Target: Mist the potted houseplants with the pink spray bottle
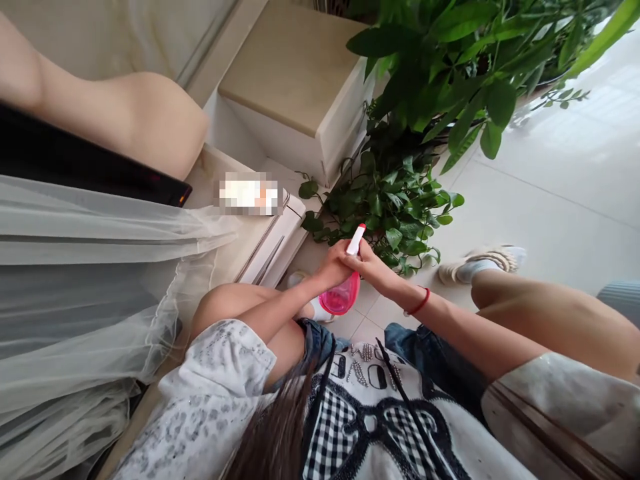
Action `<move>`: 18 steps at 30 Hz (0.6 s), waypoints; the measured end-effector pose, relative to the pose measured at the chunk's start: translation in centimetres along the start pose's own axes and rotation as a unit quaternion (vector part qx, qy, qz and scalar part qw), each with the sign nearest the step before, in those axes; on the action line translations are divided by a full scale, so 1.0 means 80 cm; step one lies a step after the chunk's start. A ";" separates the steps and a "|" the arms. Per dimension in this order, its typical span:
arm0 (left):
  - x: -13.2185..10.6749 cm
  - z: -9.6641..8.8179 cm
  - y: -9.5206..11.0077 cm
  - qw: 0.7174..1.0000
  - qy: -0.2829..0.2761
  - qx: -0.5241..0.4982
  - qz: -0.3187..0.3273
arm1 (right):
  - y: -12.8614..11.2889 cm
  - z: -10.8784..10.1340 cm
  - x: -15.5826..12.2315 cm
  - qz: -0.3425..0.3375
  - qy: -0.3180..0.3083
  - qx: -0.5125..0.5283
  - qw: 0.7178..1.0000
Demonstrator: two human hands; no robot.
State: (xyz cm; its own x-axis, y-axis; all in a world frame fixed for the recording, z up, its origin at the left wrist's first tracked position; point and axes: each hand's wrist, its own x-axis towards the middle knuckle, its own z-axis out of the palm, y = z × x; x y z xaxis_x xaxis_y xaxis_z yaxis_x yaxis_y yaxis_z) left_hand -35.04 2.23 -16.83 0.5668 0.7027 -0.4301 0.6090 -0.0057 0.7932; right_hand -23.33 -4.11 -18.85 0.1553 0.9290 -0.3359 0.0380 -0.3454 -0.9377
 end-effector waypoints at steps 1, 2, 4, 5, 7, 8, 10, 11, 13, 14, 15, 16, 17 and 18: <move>0.006 -0.004 0.006 1.000 -0.003 -0.002 -0.015 | 0.003 -0.002 0.002 0.006 -0.011 0.016 1.000; 0.012 -0.007 0.011 0.999 -0.006 -0.003 -0.032 | 0.007 -0.004 0.004 0.015 -0.017 0.028 0.999; 0.022 -0.011 0.015 0.998 -0.005 -0.018 -0.065 | 0.022 -0.001 0.003 0.033 -0.008 0.028 0.999; 0.025 -0.012 0.013 0.996 0.002 -0.038 -0.078 | 0.031 0.004 0.000 0.045 0.005 0.018 0.999; 0.030 -0.015 0.006 0.990 0.025 -0.096 -0.098 | 0.051 0.017 -0.011 0.069 0.003 0.008 0.998; 0.030 -0.016 0.001 0.986 0.038 -0.123 -0.103 | 0.059 0.025 -0.019 0.093 -0.016 0.021 0.995; 0.030 -0.019 -0.007 0.982 0.049 -0.152 -0.104 | 0.069 0.041 -0.034 0.132 -0.053 0.070 0.987; 0.029 -0.019 -0.010 0.982 0.047 -0.156 -0.100 | 0.070 0.047 -0.041 0.142 -0.054 0.081 0.985; 0.027 -0.020 -0.013 0.984 0.039 -0.150 -0.088 | 0.066 0.057 -0.048 0.147 -0.034 0.085 0.985; 0.026 -0.020 -0.014 0.986 0.037 -0.143 -0.082 | 0.063 0.060 -0.050 0.147 -0.022 0.082 0.985; 0.025 -0.019 -0.015 0.987 0.033 -0.132 -0.079 | 0.060 0.063 -0.050 0.152 -0.015 0.080 0.985; 0.024 -0.017 -0.016 0.989 0.030 -0.120 -0.081 | 0.057 0.066 -0.050 0.162 -0.011 0.078 0.984; 0.025 -0.015 -0.019 0.990 0.029 -0.109 -0.087 | 0.055 0.069 -0.049 0.176 -0.011 0.075 0.981; 0.025 -0.013 -0.022 0.989 0.031 -0.105 -0.094 | 0.053 0.072 -0.049 0.194 -0.013 0.071 0.978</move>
State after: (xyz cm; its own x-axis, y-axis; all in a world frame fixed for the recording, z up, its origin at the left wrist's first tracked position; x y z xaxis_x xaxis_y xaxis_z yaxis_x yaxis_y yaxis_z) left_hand -35.54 4.42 -18.64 0.4144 0.7202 -0.5564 0.5680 0.2730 0.7764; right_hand -29.44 -8.45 -22.06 0.1061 0.7353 -0.6694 -0.1567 -0.6524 -0.7415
